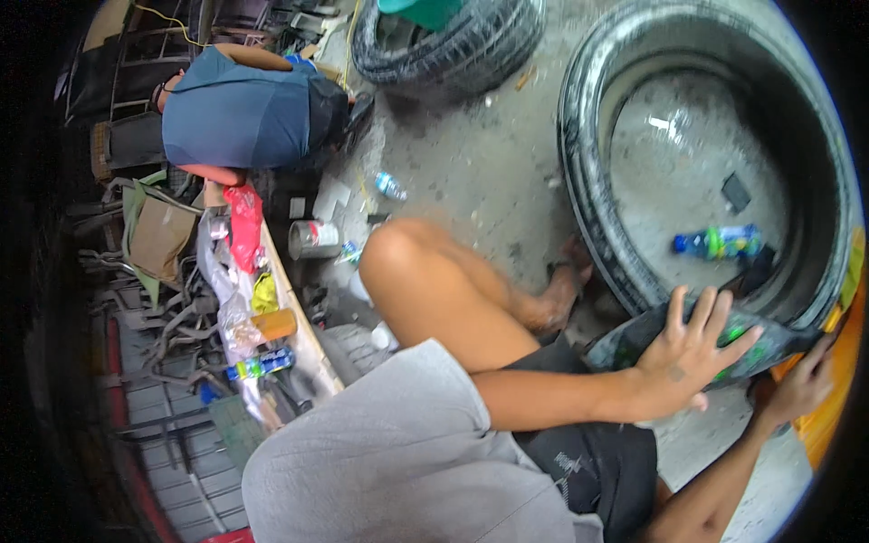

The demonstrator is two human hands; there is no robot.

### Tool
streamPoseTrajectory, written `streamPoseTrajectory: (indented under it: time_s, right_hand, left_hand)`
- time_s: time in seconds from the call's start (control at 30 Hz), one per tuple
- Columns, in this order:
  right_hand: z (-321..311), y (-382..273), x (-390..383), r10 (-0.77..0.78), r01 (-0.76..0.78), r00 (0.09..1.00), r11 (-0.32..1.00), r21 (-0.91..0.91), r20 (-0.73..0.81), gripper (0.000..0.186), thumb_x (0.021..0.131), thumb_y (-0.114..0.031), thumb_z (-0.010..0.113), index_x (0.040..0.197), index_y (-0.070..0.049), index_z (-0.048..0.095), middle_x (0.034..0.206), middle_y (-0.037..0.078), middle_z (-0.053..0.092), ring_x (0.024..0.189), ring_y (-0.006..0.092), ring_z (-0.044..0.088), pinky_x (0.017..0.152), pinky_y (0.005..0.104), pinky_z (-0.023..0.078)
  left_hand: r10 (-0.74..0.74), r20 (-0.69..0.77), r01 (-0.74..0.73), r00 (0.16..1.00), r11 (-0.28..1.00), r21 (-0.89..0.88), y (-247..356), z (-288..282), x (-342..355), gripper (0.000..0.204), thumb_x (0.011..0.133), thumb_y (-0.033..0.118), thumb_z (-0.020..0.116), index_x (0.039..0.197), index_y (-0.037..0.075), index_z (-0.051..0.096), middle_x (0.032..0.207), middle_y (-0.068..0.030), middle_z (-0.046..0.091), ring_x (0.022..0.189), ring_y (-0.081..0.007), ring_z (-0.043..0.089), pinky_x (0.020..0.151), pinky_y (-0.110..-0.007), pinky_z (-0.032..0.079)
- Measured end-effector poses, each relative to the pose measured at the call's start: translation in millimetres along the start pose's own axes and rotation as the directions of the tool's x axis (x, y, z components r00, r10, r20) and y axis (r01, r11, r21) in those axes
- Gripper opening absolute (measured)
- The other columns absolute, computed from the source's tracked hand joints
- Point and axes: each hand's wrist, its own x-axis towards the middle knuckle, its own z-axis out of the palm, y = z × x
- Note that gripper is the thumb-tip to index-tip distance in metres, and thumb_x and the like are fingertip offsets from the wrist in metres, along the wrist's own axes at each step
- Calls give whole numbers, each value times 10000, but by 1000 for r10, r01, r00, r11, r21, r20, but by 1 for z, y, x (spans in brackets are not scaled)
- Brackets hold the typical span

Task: Sanding and preparing a piece of vehicle bodywork for repair.

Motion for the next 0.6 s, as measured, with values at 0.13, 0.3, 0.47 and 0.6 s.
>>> streamPoseTrajectory:
  time_s: [0.13, 0.3, 0.47, 0.6]
  right_hand:
    - [-2, -21, -32, 134, -127, 991, 958, 259, -9, 385, 1030, -68, 632, 1412, -42, 671, 1350, 90, 722, 980, 297, 670, 825, 360, 545]
    - [24, 31, 18, 89, -90, 996, 992, 85, 24, 379, 1075, -86, 546, 1438, -86, 655, 1317, 107, 718, 1045, 330, 657, 882, 390, 530]
    - [41, -14, -83, 355, -323, 932, 734, 598, 67, 350, 1059, -144, 665, 1396, -50, 686, 1252, 195, 713, 1078, 334, 670, 947, 430, 511]
    - [-15, -2, 42, 94, -98, 995, 986, 133, 38, 277, 1054, -76, 628, 1306, -41, 739, 1213, 189, 714, 1053, 339, 649, 887, 428, 511]
  left_hand:
    - [4, 21, -4, 1000, 1000, 3, 0, 6, 5, 1285, 605, 579, 933, 1662, 144, 344, 1521, -363, 394, 1405, -534, 370, 1104, -741, 306]
    - [5, 3, -5, 1000, 1000, 8, 12, -13, 1, 1338, 584, 584, 937, 1681, 159, 299, 1503, -335, 423, 1393, -495, 392, 1093, -726, 322]
    - [-3, 40, 1, 999, 999, 48, 6, 12, -1, 1396, 561, 615, 941, 1697, 178, 257, 1498, -321, 418, 1388, -490, 395, 1084, -699, 331]
    - [39, -38, -35, 998, 993, 111, 17, -22, 2, 1409, 553, 633, 936, 1700, 187, 250, 1478, -316, 434, 1371, -472, 417, 1077, -686, 342]
